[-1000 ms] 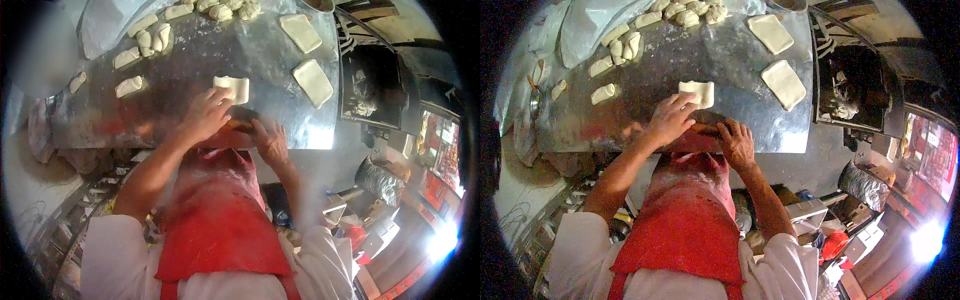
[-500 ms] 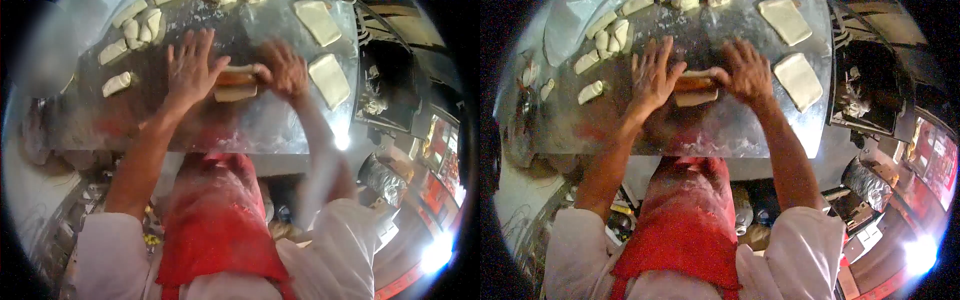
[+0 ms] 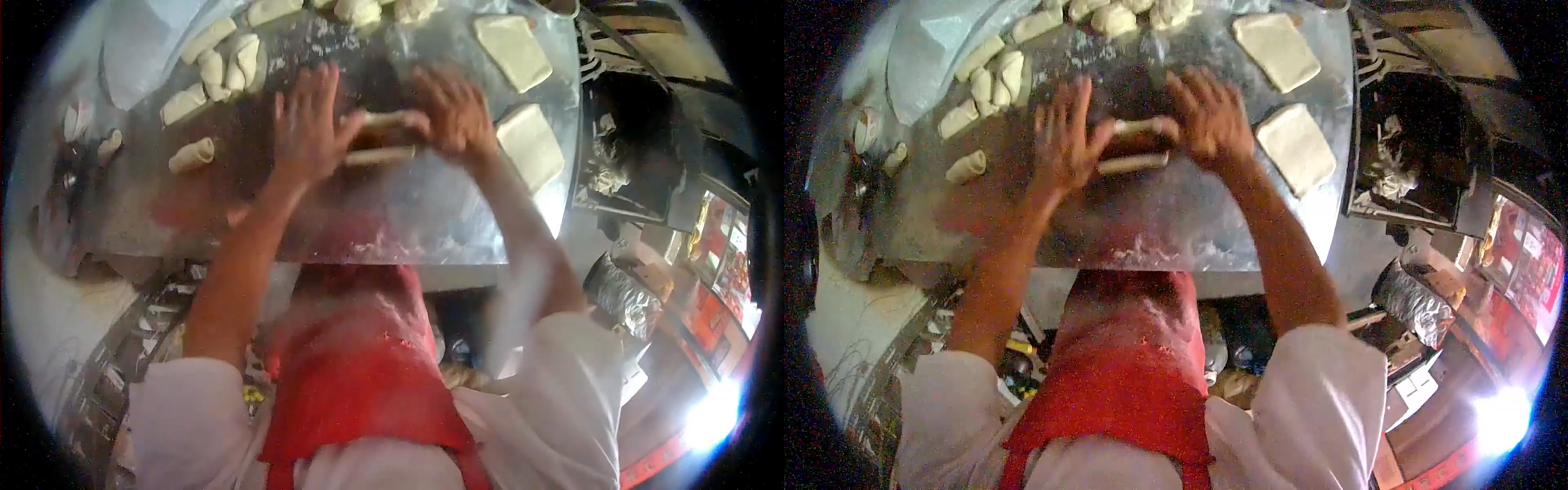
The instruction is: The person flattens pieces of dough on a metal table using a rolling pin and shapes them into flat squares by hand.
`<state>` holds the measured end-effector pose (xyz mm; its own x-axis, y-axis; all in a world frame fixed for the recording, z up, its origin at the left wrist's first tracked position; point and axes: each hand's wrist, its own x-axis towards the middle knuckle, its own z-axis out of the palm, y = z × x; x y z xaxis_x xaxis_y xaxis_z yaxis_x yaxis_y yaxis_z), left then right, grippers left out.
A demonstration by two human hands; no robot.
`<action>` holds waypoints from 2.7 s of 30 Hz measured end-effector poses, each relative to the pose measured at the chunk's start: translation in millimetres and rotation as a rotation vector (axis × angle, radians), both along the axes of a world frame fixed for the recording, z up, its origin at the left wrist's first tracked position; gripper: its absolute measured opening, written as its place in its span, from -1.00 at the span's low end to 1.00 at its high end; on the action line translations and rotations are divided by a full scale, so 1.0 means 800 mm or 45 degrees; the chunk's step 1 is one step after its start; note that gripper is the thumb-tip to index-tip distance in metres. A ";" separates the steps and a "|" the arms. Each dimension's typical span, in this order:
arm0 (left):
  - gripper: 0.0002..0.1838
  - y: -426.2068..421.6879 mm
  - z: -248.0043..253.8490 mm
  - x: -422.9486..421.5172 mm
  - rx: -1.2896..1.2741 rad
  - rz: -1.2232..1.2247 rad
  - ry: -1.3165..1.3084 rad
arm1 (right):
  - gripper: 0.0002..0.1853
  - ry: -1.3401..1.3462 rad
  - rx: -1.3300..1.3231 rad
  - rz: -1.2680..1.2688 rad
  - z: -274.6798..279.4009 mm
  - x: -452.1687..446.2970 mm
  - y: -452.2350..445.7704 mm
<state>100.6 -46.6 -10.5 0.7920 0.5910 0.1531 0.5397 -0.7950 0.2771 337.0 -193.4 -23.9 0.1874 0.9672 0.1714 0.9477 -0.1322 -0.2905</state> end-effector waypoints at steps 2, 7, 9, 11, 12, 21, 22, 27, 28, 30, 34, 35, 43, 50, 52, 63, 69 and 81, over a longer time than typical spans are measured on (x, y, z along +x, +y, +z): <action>-0.13 -0.056 0.004 -0.038 -0.023 -0.049 -0.066 | -0.09 0.008 -0.157 -0.053 0.025 -0.048 -0.059; -0.09 -0.061 0.003 -0.034 -0.114 -0.086 -0.042 | -0.06 0.039 -0.239 -0.074 0.011 -0.045 -0.067; -0.02 -0.006 -0.007 0.012 -0.116 -0.008 -0.005 | -0.08 0.006 -0.239 -0.065 0.006 0.002 -0.002; -0.01 0.020 -0.014 0.032 -0.153 0.026 0.003 | -0.14 0.065 -0.003 -0.077 -0.005 0.027 0.033; 0.01 0.024 -0.007 0.033 -0.180 0.050 -0.006 | -0.14 0.074 0.006 -0.076 -0.007 0.017 0.024; -0.08 -0.102 0.040 -0.051 -0.139 -0.181 0.196 | -0.42 0.086 -0.107 -0.047 0.029 -0.081 -0.139; -0.15 -0.083 0.030 -0.039 -0.187 -0.139 0.100 | -0.49 0.167 -0.119 -0.023 0.041 -0.083 -0.143; -0.52 -0.025 0.043 0.016 -0.459 -0.071 0.216 | -0.52 0.143 -0.081 -0.022 0.039 -0.123 -0.204; -0.60 -0.020 0.045 0.019 -0.485 -0.066 0.314 | -0.53 0.158 -0.084 -0.058 0.041 -0.134 -0.219; -0.59 -0.008 0.053 0.026 -0.680 -0.078 0.334 | -0.50 0.235 -0.121 -0.123 0.046 -0.144 -0.234; -0.62 -0.037 0.082 -0.015 -1.534 0.276 -0.143 | -0.53 0.273 -0.040 -0.205 0.053 -0.154 -0.238; -0.63 -0.048 0.091 -0.028 -1.868 0.534 -0.396 | -0.53 0.286 -0.061 -0.224 0.054 -0.156 -0.239; -0.58 -0.073 0.039 -0.158 -1.856 0.790 -0.218 | -0.52 0.254 -0.136 -0.237 0.069 -0.176 -0.249; -0.45 -0.030 0.060 -0.112 -0.547 0.151 -0.126 | -0.38 0.274 -0.188 -0.225 0.081 -0.187 -0.166; -0.37 0.004 0.028 -0.066 -0.216 -0.003 0.086 | -0.26 0.158 -0.225 -0.277 0.017 -0.152 -0.097; 0.05 -0.089 0.013 -0.192 -0.394 -0.365 0.084 | -0.01 0.057 -0.172 -0.378 0.025 -0.239 -0.163; -0.10 0.058 -0.005 -0.017 -0.208 -0.171 0.057 | -0.14 0.149 -0.159 -0.426 0.025 -0.096 -0.010; -0.08 0.034 -0.004 -0.016 -0.151 -0.248 0.015 | -0.09 0.087 -0.224 -0.431 0.017 -0.082 -0.023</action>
